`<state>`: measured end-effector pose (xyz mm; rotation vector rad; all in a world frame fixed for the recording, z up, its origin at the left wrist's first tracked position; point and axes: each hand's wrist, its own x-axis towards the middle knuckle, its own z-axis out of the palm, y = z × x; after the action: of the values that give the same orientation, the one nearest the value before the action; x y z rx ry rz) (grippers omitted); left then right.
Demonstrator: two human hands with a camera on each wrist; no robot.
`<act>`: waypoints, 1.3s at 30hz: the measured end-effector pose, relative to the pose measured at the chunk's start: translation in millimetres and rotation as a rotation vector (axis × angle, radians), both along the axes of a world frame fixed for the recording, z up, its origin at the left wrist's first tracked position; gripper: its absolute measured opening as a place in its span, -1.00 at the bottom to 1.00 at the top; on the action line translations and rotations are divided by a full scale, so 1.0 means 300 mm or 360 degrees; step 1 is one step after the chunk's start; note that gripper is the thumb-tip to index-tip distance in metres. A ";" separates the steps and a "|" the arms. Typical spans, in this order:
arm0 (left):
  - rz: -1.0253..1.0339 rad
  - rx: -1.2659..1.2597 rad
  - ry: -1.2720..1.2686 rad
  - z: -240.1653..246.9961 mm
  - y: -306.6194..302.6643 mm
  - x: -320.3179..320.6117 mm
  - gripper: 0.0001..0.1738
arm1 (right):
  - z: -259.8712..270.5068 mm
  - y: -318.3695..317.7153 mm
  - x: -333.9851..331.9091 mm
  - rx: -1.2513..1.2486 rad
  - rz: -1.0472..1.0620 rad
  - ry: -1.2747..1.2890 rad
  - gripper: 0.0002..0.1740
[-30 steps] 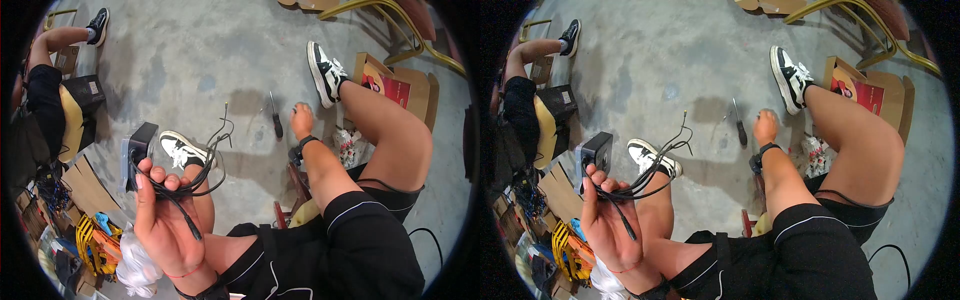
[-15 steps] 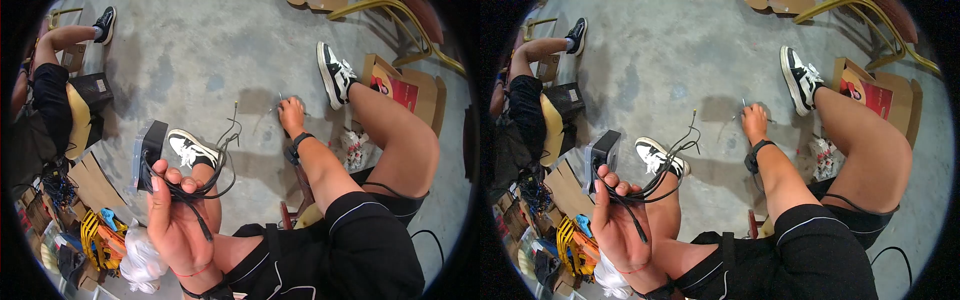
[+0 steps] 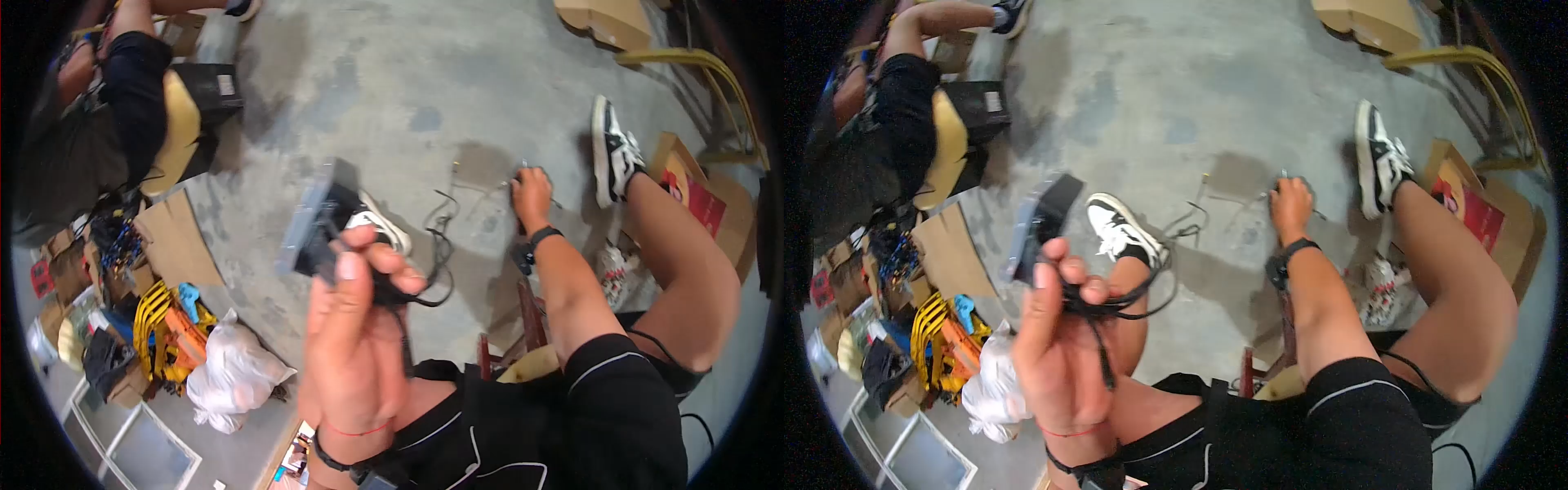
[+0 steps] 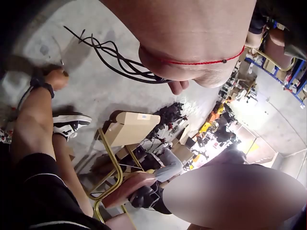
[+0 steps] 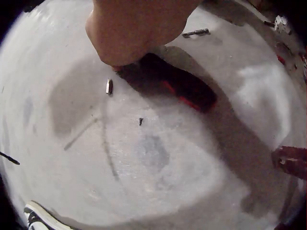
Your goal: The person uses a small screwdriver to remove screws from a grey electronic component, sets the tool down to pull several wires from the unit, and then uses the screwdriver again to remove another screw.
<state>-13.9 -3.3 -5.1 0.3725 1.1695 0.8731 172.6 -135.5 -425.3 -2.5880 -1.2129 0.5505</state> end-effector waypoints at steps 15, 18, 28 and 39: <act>0.0001 -0.0046 0.0035 0.000 -0.007 0.004 -0.69 | -0.032 -0.009 -0.009 -0.0054 0.0064 -0.0098 -0.81; -0.0007 -0.0041 0.0055 0.006 -0.006 -0.001 -0.71 | -0.034 -0.006 -0.007 -0.0065 -0.0012 -0.0153 -0.83; -0.0034 -0.0020 -0.0024 0.016 -0.012 0.013 -0.74 | -0.019 -0.042 -0.013 0.0115 -0.0182 0.0048 -0.82; -0.0038 -0.0027 -0.0078 0.031 -0.003 0.025 -0.67 | -0.003 0.015 -0.020 -0.0137 -0.0068 0.0118 -0.85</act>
<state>-6.3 -4.3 4.2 0.3490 1.1245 0.8468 166.7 -131.0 -426.2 -2.6320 -1.1315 0.6980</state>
